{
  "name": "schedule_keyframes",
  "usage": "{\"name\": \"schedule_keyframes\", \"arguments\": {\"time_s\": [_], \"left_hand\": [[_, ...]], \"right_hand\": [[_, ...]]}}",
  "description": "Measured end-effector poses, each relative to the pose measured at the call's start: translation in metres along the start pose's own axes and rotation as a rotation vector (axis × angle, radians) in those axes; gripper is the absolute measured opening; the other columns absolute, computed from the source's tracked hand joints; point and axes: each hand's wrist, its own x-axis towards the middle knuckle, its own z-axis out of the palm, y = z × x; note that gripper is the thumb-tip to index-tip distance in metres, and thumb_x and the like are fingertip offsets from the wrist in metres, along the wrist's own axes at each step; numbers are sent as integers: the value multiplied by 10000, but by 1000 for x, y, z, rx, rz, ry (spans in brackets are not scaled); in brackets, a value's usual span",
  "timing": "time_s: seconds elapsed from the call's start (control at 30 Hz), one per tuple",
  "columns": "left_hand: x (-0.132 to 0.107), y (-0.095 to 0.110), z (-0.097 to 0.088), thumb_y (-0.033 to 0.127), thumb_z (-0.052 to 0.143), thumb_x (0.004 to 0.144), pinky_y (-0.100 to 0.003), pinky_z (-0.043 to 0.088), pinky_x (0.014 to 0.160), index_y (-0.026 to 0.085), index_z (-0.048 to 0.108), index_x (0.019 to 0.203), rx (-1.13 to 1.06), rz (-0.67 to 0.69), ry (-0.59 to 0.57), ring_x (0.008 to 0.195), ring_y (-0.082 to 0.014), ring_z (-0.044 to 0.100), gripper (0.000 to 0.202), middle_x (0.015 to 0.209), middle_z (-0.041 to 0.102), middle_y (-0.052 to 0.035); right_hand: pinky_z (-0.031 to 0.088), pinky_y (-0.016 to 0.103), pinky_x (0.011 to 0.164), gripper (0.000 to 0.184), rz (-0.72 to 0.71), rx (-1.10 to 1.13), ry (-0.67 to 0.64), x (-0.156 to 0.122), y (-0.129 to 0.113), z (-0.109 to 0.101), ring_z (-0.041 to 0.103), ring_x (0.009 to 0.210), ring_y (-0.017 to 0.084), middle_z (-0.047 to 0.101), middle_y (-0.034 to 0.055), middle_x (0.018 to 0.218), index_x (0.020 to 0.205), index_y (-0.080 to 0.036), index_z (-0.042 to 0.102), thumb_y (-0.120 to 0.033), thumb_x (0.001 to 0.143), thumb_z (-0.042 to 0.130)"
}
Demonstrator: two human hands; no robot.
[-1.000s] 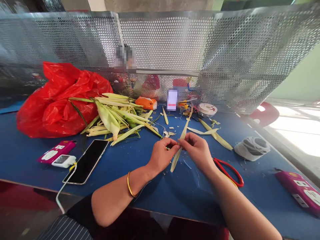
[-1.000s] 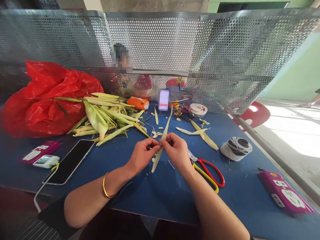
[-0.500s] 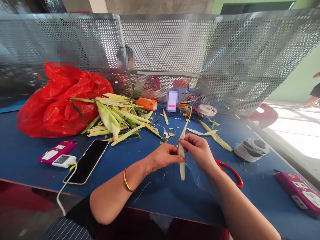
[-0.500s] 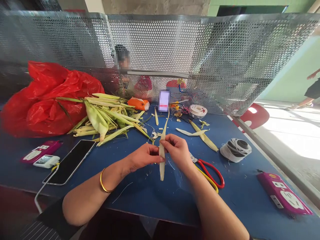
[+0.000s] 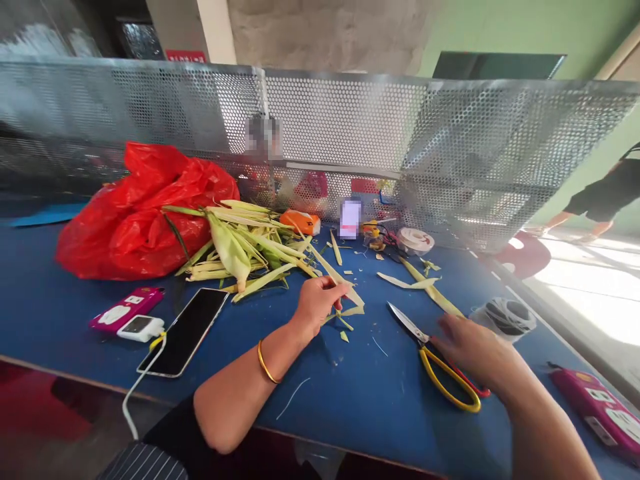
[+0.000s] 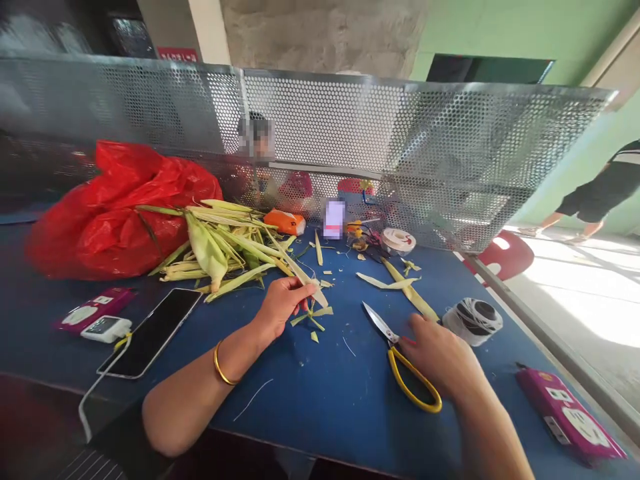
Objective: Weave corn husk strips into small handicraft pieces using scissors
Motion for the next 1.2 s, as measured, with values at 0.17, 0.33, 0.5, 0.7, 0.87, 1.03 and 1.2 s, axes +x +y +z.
{"name": "schedule_keyframes", "arguments": {"time_s": [0.17, 0.33, 0.5, 0.7, 0.87, 1.03, 1.2], "left_hand": [[11, -8, -1, 302, 676, 710, -214, 304, 426, 159, 640, 601, 11, 127, 185, 381, -58, 405, 183, 532, 614, 12], [18, -8, 1, 276, 679, 713, -211, 346, 455, 159, 633, 573, 2, 129, 260, 405, -72, 464, 188, 560, 650, -4], [20, 4, 8, 216, 667, 699, -208, 305, 405, 137, 654, 567, -120, 14, 241, 380, -59, 441, 155, 609, 684, -40], [27, 13, 19, 181, 693, 640, -197, 256, 378, 109, 693, 613, -282, -66, 273, 397, -61, 451, 77, 617, 693, -76], [39, 17, 35, 211, 705, 622, -192, 273, 405, 111, 689, 640, -368, -68, 391, 441, -68, 482, 103, 636, 685, -61], [50, 14, 46, 239, 710, 624, -197, 280, 422, 122, 646, 591, -452, -122, 466, 447, -58, 451, 137, 629, 660, -44], [55, 7, 57, 212, 709, 625, -210, 320, 446, 119, 643, 586, -498, -174, 452, 492, -84, 505, 121, 636, 659, -53]], "right_hand": [[495, 354, 722, 524, -63, 14, 59, -19, 31, 45, 686, 853, 266, 635, 148, 1127, 1288, -159, 557, -315, 791, 502], [488, 342, 732, 645, -67, 28, 58, -26, 24, 52, 684, 869, 276, 656, 125, 1063, 1349, -174, 527, -249, 708, 535], [438, 323, 681, 584, -41, 0, -49, -17, 20, 45, 687, 832, 290, 717, 134, 965, 1304, -172, 564, -201, 722, 532], [432, 295, 620, 570, -69, 681, 62, -2, -2, 38, 624, 696, 217, 678, 43, 804, 1291, -230, 561, -446, 764, 588], [390, 249, 526, 751, -116, 1256, -186, 8, -51, 15, 450, 546, 114, 474, -59, 682, 1283, -229, 480, -556, 661, 747], [307, 219, 473, 667, -167, 1158, -195, 16, -73, 10, 367, 543, 96, 391, -75, 650, 1144, -216, 529, -665, 680, 694], [303, 223, 464, 652, -166, 1097, -150, 26, -79, 16, 366, 529, 96, 392, -83, 628, 1108, -200, 532, -657, 674, 697]]}}
